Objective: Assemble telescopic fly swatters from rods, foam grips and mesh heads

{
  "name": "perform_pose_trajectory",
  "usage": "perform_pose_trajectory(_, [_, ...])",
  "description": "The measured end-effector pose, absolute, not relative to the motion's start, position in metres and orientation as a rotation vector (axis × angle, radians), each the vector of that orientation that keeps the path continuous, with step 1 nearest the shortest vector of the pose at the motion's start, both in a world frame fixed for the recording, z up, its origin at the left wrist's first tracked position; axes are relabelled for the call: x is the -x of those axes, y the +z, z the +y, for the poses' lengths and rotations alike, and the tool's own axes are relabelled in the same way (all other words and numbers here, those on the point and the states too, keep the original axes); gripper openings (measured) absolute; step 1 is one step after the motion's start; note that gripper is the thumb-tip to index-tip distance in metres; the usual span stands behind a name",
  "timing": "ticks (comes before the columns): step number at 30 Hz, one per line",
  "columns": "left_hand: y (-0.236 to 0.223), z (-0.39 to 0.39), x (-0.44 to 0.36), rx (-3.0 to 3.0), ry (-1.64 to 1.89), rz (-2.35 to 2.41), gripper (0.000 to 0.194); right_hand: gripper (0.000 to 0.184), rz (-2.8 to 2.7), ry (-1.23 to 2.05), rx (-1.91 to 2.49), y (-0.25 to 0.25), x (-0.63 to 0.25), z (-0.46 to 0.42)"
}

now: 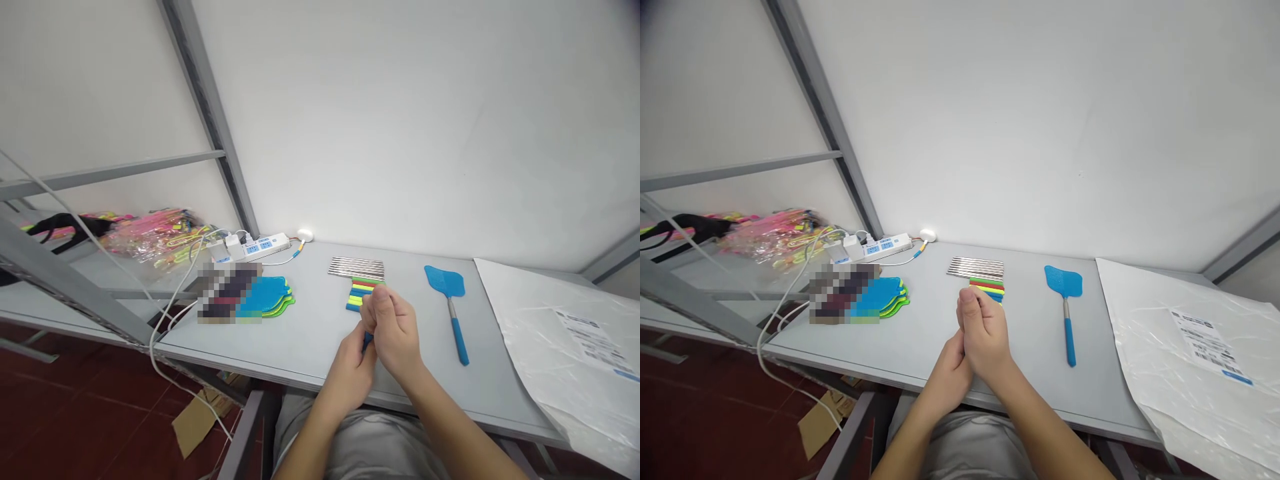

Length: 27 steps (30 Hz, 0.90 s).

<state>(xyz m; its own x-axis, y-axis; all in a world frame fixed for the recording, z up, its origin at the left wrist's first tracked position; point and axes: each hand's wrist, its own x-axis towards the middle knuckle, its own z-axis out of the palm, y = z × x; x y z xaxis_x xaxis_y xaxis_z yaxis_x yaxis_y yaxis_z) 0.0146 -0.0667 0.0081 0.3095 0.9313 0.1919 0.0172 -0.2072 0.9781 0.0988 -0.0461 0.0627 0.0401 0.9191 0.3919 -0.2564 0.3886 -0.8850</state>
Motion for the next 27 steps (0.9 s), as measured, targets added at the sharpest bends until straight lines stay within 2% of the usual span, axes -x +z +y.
perform_pose_trajectory(27, [0.01,-0.067,-0.015,-1.482,1.117,0.927,0.033,0.042,-1.202,1.054,0.77,0.032,-0.097,-0.042])
